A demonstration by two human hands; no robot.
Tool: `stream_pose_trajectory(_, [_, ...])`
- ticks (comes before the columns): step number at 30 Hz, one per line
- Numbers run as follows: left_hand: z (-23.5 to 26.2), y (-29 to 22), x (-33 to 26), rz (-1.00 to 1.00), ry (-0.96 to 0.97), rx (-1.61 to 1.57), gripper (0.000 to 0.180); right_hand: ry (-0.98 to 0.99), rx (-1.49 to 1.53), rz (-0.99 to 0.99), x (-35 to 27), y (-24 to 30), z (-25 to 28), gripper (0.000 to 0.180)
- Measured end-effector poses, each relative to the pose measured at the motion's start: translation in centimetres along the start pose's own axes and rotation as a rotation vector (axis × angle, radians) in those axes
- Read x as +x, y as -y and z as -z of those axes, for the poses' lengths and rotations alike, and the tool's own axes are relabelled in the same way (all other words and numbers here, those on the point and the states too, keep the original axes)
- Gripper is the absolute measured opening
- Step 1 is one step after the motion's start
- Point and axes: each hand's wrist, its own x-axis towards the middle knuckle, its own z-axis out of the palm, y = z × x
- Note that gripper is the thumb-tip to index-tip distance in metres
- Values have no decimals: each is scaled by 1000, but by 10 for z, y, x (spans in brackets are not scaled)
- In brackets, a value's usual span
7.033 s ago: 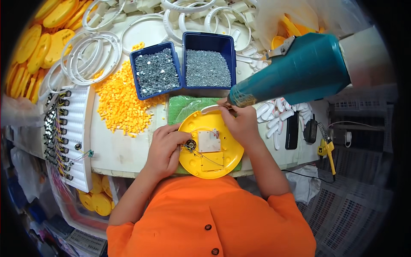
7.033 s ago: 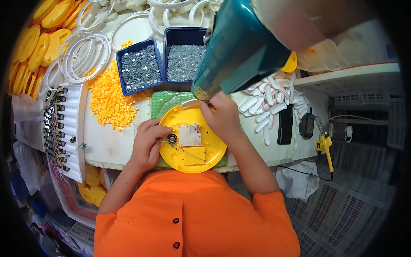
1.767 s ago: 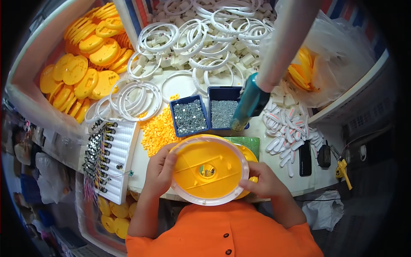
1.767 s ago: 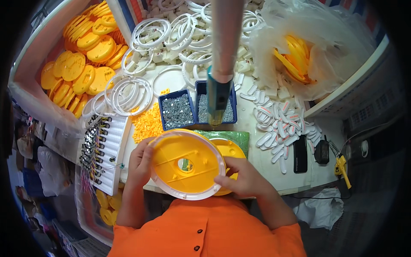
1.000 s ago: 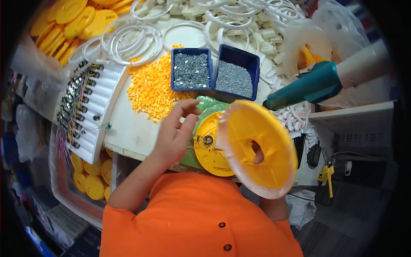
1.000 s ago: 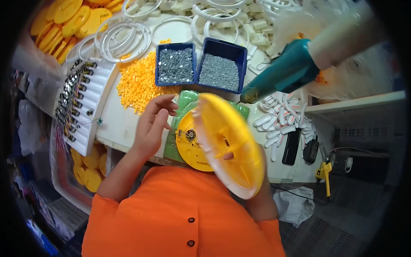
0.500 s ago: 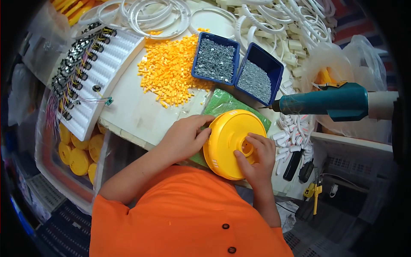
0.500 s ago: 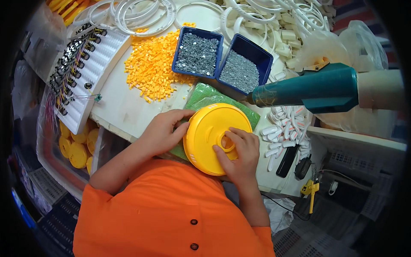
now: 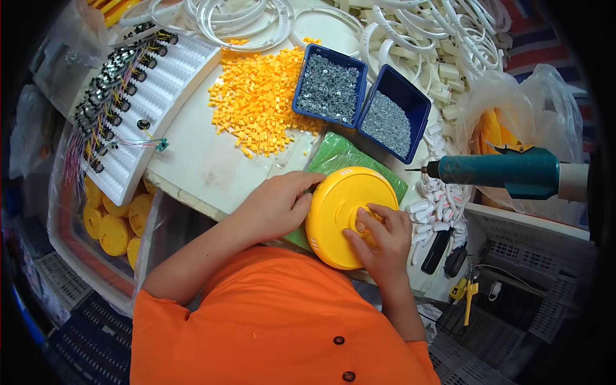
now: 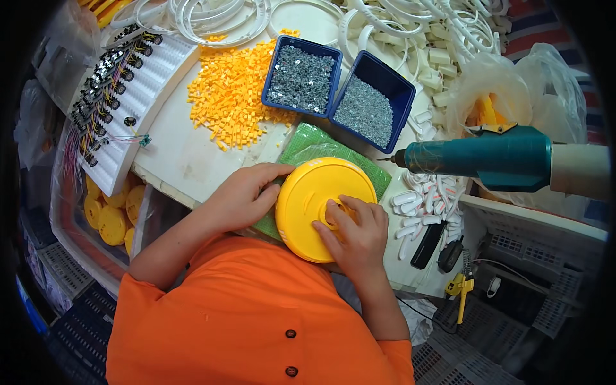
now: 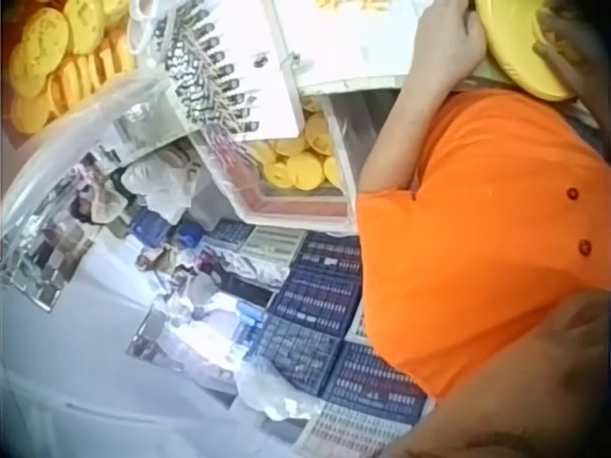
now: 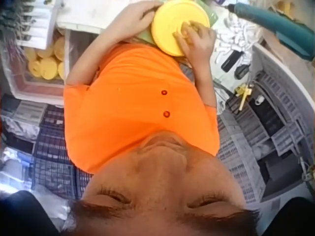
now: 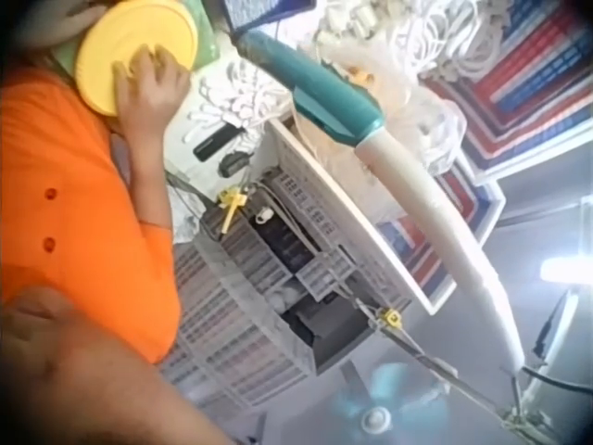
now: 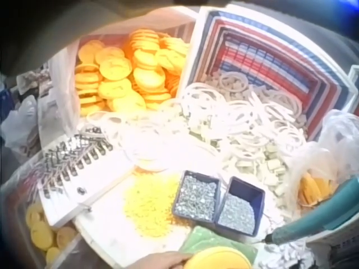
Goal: Assembling yellow toy parts by hand and using specialized tools like a power screwdriver and soldering iron.
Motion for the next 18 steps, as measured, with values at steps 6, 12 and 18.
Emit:
stream_pose_trajectory(6, [-17, -29, -1, 92, -31, 47, 46, -144, 80, 102, -21, -17, -19, 41])
stream_pose_trajectory(12, [-51, -28, -6, 107, -107, -385, 56, -640, 148, -192, -30, -26, -28, 55])
stream_pose_trajectory(18, [-15, -52, 5, -19, 94, -317, 61, -301, 1178, -591, -33, -51, 1, 77])
